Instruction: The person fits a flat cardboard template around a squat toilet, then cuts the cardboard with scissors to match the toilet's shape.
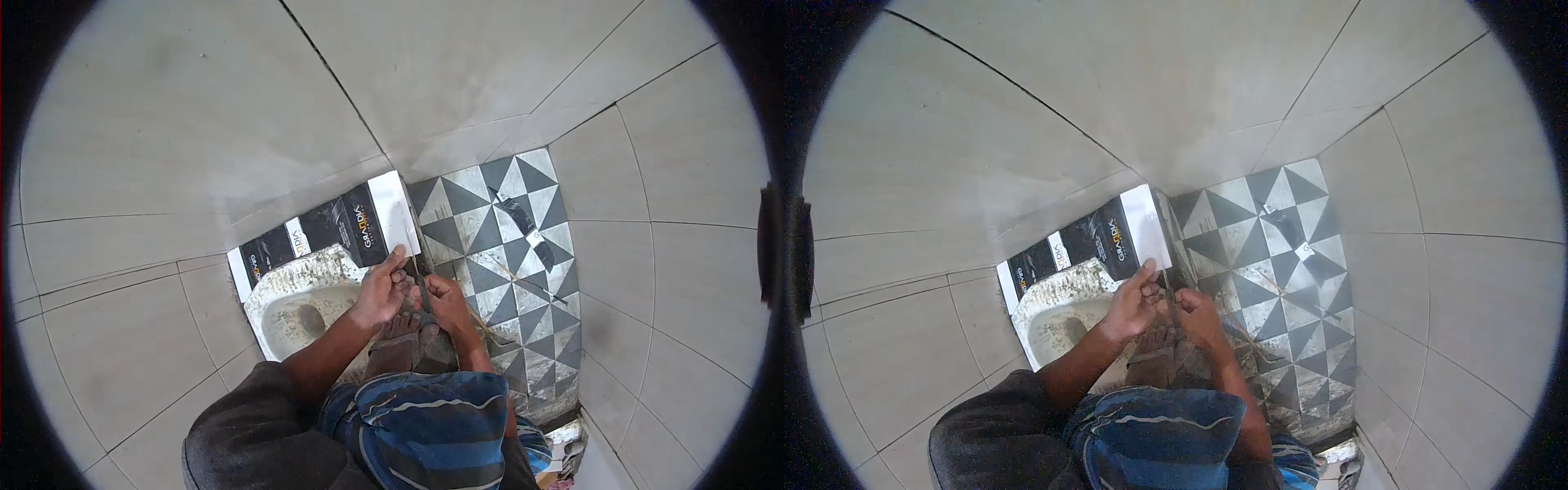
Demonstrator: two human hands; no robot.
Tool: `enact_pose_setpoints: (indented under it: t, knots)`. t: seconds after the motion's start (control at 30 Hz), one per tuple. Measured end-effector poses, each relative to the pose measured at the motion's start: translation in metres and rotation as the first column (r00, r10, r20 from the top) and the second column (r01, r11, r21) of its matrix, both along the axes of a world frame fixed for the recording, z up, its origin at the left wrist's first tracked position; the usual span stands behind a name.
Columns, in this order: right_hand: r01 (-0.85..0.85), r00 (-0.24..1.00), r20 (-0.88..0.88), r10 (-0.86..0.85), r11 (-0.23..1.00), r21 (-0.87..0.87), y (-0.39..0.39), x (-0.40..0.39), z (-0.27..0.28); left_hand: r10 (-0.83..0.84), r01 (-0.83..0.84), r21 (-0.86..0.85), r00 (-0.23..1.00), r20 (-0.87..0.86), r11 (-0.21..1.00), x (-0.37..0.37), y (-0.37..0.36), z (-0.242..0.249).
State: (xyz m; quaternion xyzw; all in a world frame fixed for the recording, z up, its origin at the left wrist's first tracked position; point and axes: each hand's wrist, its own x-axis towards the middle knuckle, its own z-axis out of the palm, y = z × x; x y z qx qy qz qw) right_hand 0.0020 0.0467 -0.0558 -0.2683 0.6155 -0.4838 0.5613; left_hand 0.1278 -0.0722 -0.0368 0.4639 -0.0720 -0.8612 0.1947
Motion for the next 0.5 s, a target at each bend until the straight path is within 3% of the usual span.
enact_pose_setpoints:
  t: [0.33,0.5]
  knots:
    - [0.051,0.992,0.11,-0.053,0.999,0.016,-0.002,-0.002,0.008,-0.012,0.013,-0.037,0.999,0.04,0.999,-0.006,0.001,0.003]
    - [0.041,0.999,-0.008,-0.041,0.999,-0.02,0.009,0.0,-0.028,-0.037,0.037,-0.006,0.999,0.017,0.999,-0.001,0.001,-0.001]
